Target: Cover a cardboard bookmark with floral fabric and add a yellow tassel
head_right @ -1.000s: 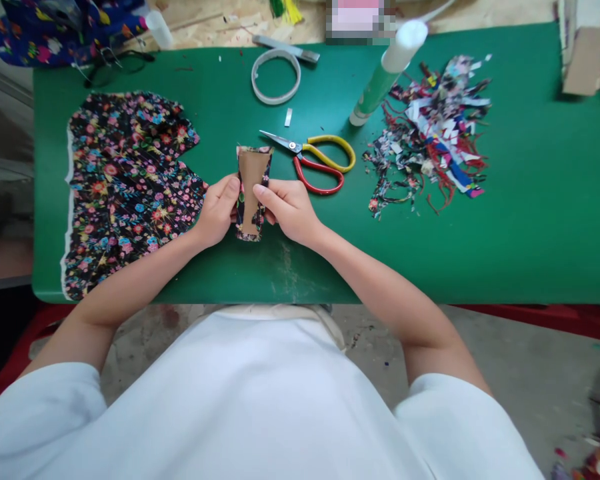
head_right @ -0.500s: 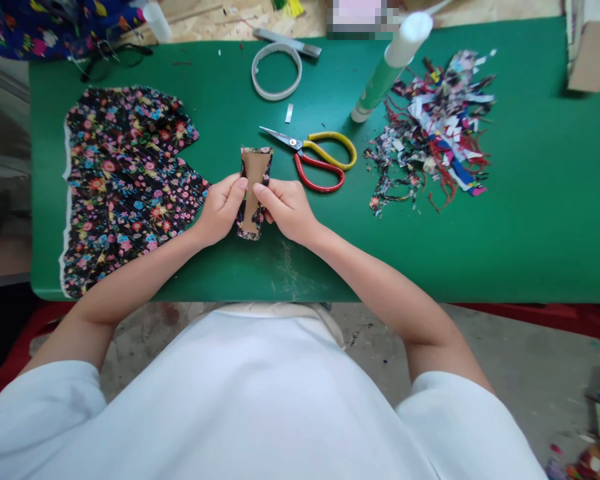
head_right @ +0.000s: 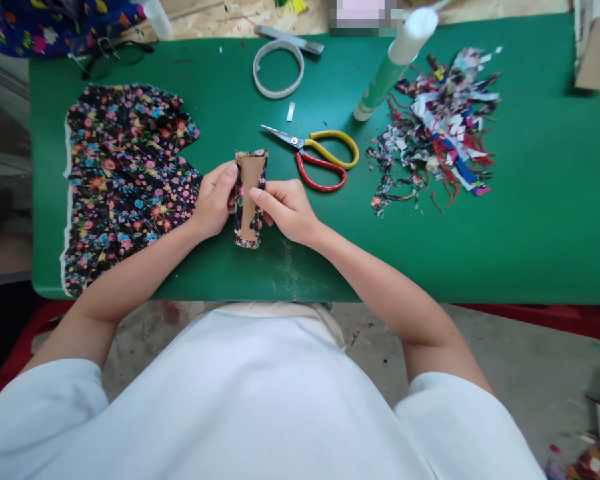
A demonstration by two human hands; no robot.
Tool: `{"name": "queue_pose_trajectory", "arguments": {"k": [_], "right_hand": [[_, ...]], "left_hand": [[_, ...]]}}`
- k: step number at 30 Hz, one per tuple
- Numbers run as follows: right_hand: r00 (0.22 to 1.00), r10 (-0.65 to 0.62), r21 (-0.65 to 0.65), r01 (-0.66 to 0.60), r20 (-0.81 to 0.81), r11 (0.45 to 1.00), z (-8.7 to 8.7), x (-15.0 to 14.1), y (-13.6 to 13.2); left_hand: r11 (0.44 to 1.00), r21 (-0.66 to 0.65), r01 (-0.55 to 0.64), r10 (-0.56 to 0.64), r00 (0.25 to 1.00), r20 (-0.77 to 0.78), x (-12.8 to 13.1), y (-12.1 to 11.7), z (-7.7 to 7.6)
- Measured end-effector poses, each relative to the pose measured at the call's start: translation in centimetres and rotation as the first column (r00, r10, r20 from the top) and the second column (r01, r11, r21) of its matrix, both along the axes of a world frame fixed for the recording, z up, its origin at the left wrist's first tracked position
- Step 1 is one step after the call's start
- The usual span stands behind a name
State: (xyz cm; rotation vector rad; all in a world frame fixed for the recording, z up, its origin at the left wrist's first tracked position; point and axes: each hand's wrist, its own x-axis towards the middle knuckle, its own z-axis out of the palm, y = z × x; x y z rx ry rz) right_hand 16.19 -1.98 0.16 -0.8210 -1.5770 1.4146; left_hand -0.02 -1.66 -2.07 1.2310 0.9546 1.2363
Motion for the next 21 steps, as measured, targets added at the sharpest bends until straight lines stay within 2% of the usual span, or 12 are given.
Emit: {"name": "queue_pose_trajectory", "arguments": {"k": [4,7,15,21], "right_hand": [[0.999,-0.004,0.021,0.005,-0.044,1.0,0.3,-0.1,0.3],[0.996,-0.061,-0.001,0.061,-0.062,0.998,0.2,-0.3,0.3],[0.985,-0.099,0.133,0.081,0.138,0.988,-0.1,-0.1,-0.1],[0.979,-0.096,0.161,0.067,0.179,0.985,-0.4,-0.1,-0.1]], "left_hand": [[0.995,0.088,-0.052,0.057,0.997,-0.059,0.1,-0.1,0.4],[0.987,0.148,-0.062,0.078,0.991,-0.108,0.1,0.0,0.4],[0.966,0.253,-0.047,0.114,0.959,-0.26,-0.1,0.1,-0.2],[0.957,0.286,-0.053,0.148,0.936,-0.32,-0.4,0.0,-0.8]]}}
